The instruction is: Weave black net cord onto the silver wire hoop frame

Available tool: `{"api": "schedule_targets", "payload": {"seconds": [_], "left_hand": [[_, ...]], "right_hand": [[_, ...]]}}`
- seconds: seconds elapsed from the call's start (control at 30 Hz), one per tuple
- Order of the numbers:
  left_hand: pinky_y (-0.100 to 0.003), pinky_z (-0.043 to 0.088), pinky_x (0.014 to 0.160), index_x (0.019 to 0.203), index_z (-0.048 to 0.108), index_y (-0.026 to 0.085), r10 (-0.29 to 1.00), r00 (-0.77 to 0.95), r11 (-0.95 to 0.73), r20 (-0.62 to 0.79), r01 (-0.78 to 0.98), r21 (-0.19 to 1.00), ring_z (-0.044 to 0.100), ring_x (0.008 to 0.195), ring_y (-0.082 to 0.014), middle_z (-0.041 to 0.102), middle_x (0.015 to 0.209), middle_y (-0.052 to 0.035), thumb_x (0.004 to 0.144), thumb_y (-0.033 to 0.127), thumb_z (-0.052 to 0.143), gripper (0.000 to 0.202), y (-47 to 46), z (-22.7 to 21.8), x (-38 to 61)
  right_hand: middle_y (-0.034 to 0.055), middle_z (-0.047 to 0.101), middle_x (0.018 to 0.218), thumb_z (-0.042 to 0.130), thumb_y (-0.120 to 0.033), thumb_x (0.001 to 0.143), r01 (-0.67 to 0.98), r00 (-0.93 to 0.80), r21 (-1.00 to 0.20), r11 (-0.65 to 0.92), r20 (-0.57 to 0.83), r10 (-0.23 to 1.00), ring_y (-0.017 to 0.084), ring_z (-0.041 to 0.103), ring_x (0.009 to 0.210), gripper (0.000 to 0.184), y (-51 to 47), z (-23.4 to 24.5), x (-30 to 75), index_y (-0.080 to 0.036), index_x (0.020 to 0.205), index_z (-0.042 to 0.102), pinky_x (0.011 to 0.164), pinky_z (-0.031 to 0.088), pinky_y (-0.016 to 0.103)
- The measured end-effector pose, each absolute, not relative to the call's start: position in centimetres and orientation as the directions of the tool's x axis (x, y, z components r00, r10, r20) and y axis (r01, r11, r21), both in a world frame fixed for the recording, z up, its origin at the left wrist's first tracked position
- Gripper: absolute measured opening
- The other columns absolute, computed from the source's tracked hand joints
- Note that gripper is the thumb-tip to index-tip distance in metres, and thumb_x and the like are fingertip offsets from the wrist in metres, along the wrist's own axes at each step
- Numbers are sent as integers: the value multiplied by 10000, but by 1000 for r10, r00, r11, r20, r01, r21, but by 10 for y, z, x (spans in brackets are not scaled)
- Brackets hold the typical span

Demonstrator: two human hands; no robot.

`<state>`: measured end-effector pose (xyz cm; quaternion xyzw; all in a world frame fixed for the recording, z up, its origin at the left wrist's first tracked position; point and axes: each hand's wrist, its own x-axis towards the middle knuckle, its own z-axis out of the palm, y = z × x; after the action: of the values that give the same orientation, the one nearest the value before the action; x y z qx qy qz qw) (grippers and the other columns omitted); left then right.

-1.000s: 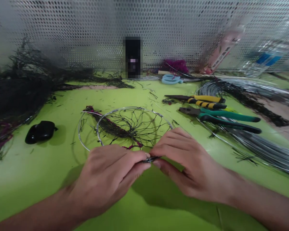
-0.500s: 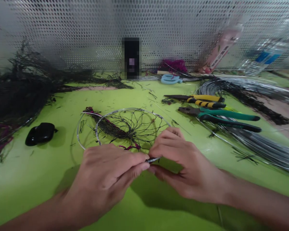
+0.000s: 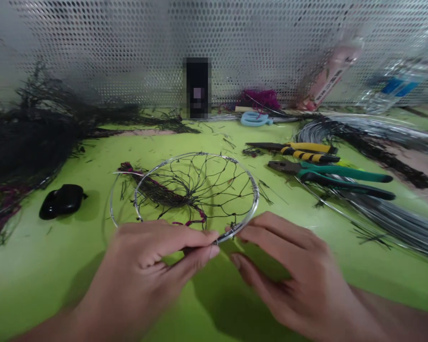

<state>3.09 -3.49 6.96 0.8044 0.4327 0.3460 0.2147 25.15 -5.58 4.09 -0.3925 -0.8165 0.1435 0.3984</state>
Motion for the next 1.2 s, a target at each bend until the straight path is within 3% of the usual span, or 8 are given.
{"api": "schedule_targets", "payload": {"seconds": [0.23,0.47,0.57,0.63,0.7,0.77,0.87,1.2], "left_hand": [[-162,490,512,831,780,294,841,428,-532,331,545,649,708,575,-75,786,743,112,925,316,716,116,-35,65,32],[-218,464,492,795,777,275,855,454,-479,250,510,714,681,549,-102,766,687,91,906,266,704,133,-35,62,37],[-232,425,460,774,784,267,863,479,-415,158,496,762,647,503,-108,743,636,81,888,271,708,137,-32,62,37],[-229,420,464,792,793,265,869,485,-374,99,510,775,646,511,-112,751,657,72,897,288,703,139,-31,62,36],[-223,414,471,820,796,266,876,480,-331,43,535,777,646,528,-114,755,675,70,910,290,689,142,-30,62,34],[-218,377,457,822,792,264,876,482,-302,0,550,778,614,511,-105,734,648,74,916,269,670,154,-29,62,33],[-216,327,449,794,777,249,860,508,-284,-45,551,785,552,495,-96,689,605,74,911,224,633,187,-28,62,33],[-195,368,411,832,773,235,796,530,-95,-291,585,805,621,557,-139,736,710,10,906,348,626,199,-18,70,28]], "right_hand": [[-10,692,834,578,-88,944,352,-376,-837,418,283,882,111,614,717,221,-48,41,243,-227,976,747,602,458,222],[-36,489,609,579,-339,922,150,-330,-981,-123,-167,929,104,390,523,257,-65,44,233,-200,708,613,435,321,228],[-64,426,559,545,-303,949,227,-400,-972,-65,-153,903,86,361,433,267,-61,46,244,-211,702,591,354,271,215],[-61,472,544,555,-197,953,417,-487,-862,289,56,871,91,391,412,242,-54,48,257,-207,723,628,347,271,240],[-19,598,627,591,-110,941,489,-591,-524,697,389,707,115,493,493,187,-45,49,268,-186,794,679,430,368,276],[46,711,809,641,-115,941,472,-637,-239,848,573,516,160,621,680,82,-37,48,274,-149,963,713,599,497,317],[72,760,965,736,-189,919,444,-657,-115,888,632,411,203,676,889,182,-31,45,272,-127,1087,703,759,548,369],[-16,790,849,682,-133,938,389,-760,84,917,592,269,158,710,773,116,-34,50,261,-188,862,750,628,566,359]]}}
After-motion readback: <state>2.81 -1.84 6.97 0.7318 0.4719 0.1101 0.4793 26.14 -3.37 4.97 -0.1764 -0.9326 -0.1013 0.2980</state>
